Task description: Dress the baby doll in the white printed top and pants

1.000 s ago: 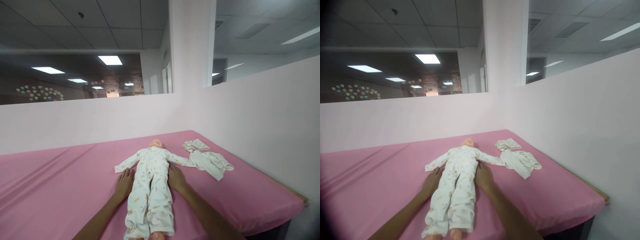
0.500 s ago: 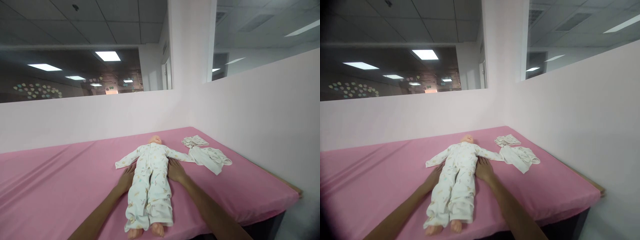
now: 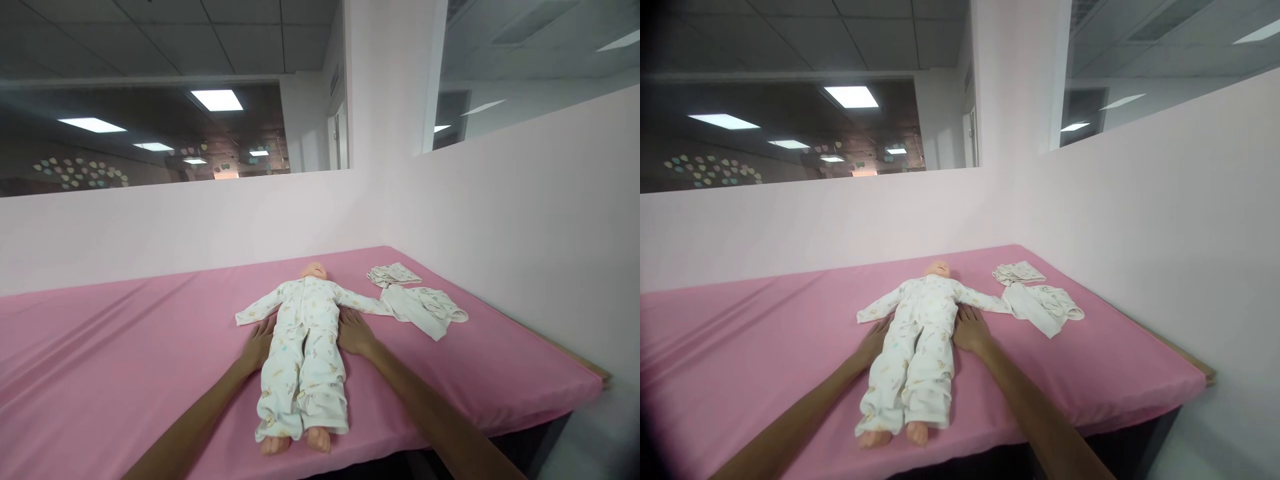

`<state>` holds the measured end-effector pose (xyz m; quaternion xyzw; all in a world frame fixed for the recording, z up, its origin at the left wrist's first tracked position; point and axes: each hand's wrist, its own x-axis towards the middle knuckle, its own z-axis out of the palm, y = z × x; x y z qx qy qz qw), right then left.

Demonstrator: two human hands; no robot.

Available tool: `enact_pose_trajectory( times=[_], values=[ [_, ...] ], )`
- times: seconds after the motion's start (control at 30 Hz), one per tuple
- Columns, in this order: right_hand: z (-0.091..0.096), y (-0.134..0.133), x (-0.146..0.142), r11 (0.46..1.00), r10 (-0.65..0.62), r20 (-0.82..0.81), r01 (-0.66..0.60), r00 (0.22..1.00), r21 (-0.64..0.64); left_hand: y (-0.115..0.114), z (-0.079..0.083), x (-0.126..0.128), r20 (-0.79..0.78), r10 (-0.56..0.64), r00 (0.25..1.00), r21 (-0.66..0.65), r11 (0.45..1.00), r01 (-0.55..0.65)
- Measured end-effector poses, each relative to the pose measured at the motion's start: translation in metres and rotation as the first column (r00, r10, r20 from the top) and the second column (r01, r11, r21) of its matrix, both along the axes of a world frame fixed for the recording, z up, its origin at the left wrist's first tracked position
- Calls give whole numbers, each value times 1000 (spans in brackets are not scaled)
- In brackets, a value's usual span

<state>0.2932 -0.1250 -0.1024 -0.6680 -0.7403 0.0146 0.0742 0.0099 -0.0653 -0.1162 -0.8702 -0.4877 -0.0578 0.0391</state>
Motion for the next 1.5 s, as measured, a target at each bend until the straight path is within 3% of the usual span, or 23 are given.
enact_pose_trajectory(
  times=[1.5],
  values=[
    [-1,-1,-1,999,37,1,-37,999,33,-5,3,3,-5,20,1000,-14,1000,-20]
  ],
)
